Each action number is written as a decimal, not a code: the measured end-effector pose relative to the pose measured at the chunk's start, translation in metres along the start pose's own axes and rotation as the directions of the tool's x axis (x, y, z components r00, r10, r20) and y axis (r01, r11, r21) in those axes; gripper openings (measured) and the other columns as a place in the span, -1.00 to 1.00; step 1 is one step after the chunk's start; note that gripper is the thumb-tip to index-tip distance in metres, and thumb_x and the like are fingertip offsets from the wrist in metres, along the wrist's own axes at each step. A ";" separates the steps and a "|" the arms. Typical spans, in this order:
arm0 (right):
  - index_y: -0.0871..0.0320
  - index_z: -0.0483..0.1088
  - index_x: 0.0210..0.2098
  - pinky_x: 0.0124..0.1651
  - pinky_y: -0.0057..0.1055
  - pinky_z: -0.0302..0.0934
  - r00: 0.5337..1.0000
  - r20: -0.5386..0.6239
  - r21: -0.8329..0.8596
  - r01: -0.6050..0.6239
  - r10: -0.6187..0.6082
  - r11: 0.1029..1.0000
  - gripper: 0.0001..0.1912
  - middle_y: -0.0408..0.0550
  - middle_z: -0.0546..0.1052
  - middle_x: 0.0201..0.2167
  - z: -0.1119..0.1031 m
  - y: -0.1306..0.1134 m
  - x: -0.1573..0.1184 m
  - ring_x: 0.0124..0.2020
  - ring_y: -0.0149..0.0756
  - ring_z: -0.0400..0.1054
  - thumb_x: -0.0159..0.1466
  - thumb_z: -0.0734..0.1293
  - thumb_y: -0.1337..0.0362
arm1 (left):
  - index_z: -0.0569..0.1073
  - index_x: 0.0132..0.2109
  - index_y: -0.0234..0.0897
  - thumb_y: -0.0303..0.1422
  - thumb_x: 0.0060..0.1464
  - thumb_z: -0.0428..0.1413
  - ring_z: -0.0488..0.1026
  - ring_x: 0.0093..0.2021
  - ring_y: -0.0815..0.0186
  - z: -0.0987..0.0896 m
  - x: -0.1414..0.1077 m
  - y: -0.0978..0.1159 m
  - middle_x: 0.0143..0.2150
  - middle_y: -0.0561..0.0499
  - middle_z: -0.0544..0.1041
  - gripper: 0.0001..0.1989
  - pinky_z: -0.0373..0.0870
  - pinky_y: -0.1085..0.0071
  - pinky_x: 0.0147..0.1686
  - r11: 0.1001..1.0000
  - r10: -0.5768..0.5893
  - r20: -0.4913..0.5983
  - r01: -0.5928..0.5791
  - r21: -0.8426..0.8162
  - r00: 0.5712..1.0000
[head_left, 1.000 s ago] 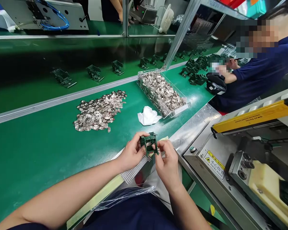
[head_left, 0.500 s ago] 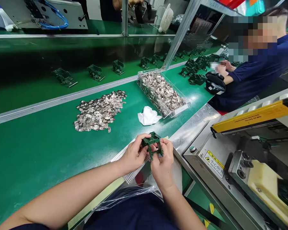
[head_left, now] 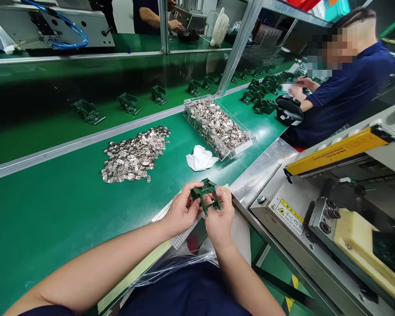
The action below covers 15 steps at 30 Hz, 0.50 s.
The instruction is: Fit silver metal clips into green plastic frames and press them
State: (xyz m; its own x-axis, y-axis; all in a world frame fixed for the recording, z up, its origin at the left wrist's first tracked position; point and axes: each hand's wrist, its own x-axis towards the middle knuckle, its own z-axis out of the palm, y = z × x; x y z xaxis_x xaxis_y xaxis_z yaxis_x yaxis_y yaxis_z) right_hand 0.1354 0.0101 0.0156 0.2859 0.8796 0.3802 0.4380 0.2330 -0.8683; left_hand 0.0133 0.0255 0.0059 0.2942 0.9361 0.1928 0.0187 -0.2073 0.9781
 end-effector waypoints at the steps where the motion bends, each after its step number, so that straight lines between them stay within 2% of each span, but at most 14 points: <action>1: 0.11 0.26 -0.40 -0.14 -0.25 0.20 1.000 -0.001 0.032 -0.014 0.014 0.999 -0.83 -0.07 0.30 -0.30 -0.002 0.001 0.000 -0.21 -0.18 0.26 0.32 0.29 0.24 | 0.21 0.13 -0.19 -0.40 0.26 -0.02 0.39 -0.48 0.42 0.000 -0.001 0.000 -0.37 0.07 0.42 -0.69 0.31 0.53 -0.51 1.000 -0.004 0.011 0.004 -0.012 1.000; 3: 0.10 0.26 -0.38 -0.19 -0.29 0.21 0.997 0.041 0.124 -0.077 0.072 0.989 -0.83 -0.10 0.31 -0.33 -0.009 0.003 0.000 -0.27 -0.22 0.26 0.29 0.33 0.23 | 0.21 0.13 -0.20 -0.35 0.26 -0.01 0.41 -0.44 0.39 -0.002 -0.001 -0.001 -0.37 0.06 0.42 -0.69 0.34 0.50 -0.46 1.000 -0.014 0.026 0.015 -0.017 1.000; 5: 0.10 0.30 -0.26 -0.21 -0.32 0.23 0.986 0.117 0.215 -0.144 0.121 0.966 -0.89 -0.10 0.35 -0.30 -0.020 0.005 -0.001 -0.28 -0.23 0.28 0.29 0.33 0.24 | 0.22 0.13 -0.20 -0.31 0.25 0.01 0.43 -0.37 0.34 -0.005 -0.001 -0.001 -0.29 0.00 0.45 -0.67 0.38 0.45 -0.38 1.000 -0.024 0.031 0.024 0.009 0.999; 7: 0.07 0.31 -0.04 -0.17 -0.30 0.25 0.979 0.180 0.251 -0.135 0.090 0.959 -0.74 -0.03 0.40 -0.14 -0.036 0.006 -0.003 -0.18 -0.20 0.30 0.29 0.35 0.25 | 0.22 0.12 -0.21 -0.30 0.24 0.01 0.44 -0.32 0.33 -0.007 0.000 0.001 -0.20 -0.05 0.47 -0.67 0.39 0.43 -0.34 0.998 -0.044 0.041 0.041 0.055 0.998; 9: 0.02 0.19 0.20 -0.07 -0.25 0.25 0.969 0.248 0.223 -0.040 -0.017 0.974 -0.46 0.05 0.32 0.10 -0.055 0.005 -0.005 -0.03 -0.14 0.27 0.27 0.40 0.23 | 0.22 0.11 -0.22 -0.31 0.24 0.00 0.43 -0.32 0.33 -0.006 -0.001 0.007 -0.15 -0.07 0.47 -0.69 0.39 0.43 -0.34 0.994 -0.054 0.092 0.045 0.103 0.994; 11: -0.02 0.05 0.32 0.02 -0.18 0.24 0.939 0.309 0.185 0.098 -0.153 0.978 -0.27 0.07 0.24 0.21 -0.075 0.001 -0.009 0.08 -0.07 0.23 0.26 0.44 0.20 | 0.23 0.09 -0.21 -0.33 0.24 -0.02 0.43 -0.33 0.34 0.001 -0.002 0.017 -0.14 -0.07 0.46 -0.71 0.39 0.43 -0.35 0.990 -0.047 0.199 0.019 0.142 0.979; 13: -0.01 0.07 0.32 0.07 -0.15 0.24 0.915 0.308 0.163 0.221 -0.262 0.962 -0.28 0.08 0.28 0.19 -0.099 -0.002 -0.013 0.11 -0.04 0.23 0.27 0.44 0.17 | 0.23 0.10 -0.19 -0.36 0.25 -0.04 0.43 -0.35 0.35 0.015 -0.002 0.031 -0.17 -0.05 0.47 -0.71 0.40 0.43 -0.35 0.986 -0.032 0.339 -0.026 0.165 0.940; 15: 0.01 0.16 0.27 0.02 -0.17 0.29 0.915 0.237 0.160 0.295 -0.327 0.942 -0.35 0.08 0.35 0.10 -0.129 -0.004 -0.018 0.08 -0.04 0.27 0.27 0.44 0.12 | 0.20 0.15 -0.16 -0.38 0.25 -0.04 0.46 -0.32 0.34 0.034 0.004 0.045 -0.15 -0.05 0.48 -0.66 0.43 0.43 -0.32 0.988 -0.016 0.480 -0.061 0.145 0.877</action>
State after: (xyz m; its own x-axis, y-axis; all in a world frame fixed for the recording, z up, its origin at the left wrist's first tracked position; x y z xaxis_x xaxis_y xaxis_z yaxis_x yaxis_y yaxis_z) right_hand 0.2379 -0.0602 0.0534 -0.0837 0.8270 0.5559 0.3602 0.5453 -0.7569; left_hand 0.0476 0.0101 0.0483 0.7167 0.6877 0.1155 0.1391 -0.3033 0.9427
